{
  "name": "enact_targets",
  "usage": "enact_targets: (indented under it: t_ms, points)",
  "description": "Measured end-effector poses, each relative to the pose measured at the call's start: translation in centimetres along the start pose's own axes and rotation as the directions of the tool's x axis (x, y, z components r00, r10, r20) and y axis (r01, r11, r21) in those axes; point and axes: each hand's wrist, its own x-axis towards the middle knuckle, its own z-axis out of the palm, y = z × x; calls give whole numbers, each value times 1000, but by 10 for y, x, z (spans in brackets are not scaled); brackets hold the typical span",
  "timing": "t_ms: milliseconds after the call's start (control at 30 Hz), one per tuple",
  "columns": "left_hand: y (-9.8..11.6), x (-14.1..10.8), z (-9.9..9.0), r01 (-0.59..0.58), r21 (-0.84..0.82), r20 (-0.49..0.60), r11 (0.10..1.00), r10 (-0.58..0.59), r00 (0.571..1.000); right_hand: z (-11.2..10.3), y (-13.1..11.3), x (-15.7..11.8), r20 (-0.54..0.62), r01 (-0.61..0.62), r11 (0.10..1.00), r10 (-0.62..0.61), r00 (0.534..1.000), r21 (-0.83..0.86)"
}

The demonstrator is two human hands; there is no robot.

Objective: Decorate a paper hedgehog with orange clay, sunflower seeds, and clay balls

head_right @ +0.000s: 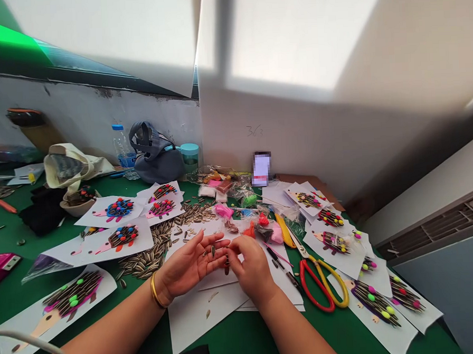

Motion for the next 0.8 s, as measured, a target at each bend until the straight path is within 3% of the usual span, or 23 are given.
enact_targets:
  t_ms: [100,200,333,467,600,800]
  points:
    - [1,2,-2,-55,4,-73,998,55,996,-7,15,2,-95,-87,996,87,992,4]
    - [4,7,-9,-107,-14,-147,994,103,984,-12,30,5,10,-218,976,218,976,1]
    - [8,14,-18,-155,-4,-250,988,149,957,-15,35,6,171,-393,919,393,904,-31]
    - [9,17,-21,-163,14,-318,987,159,935,-17,29,7,248,-343,929,368,896,-139]
    - [9,18,-20,-155,17,-327,988,152,933,-18,24,9,267,-252,950,295,917,-183]
    - [8,18,-22,-155,15,-330,988,151,932,-13,19,8,278,-224,944,288,916,-241]
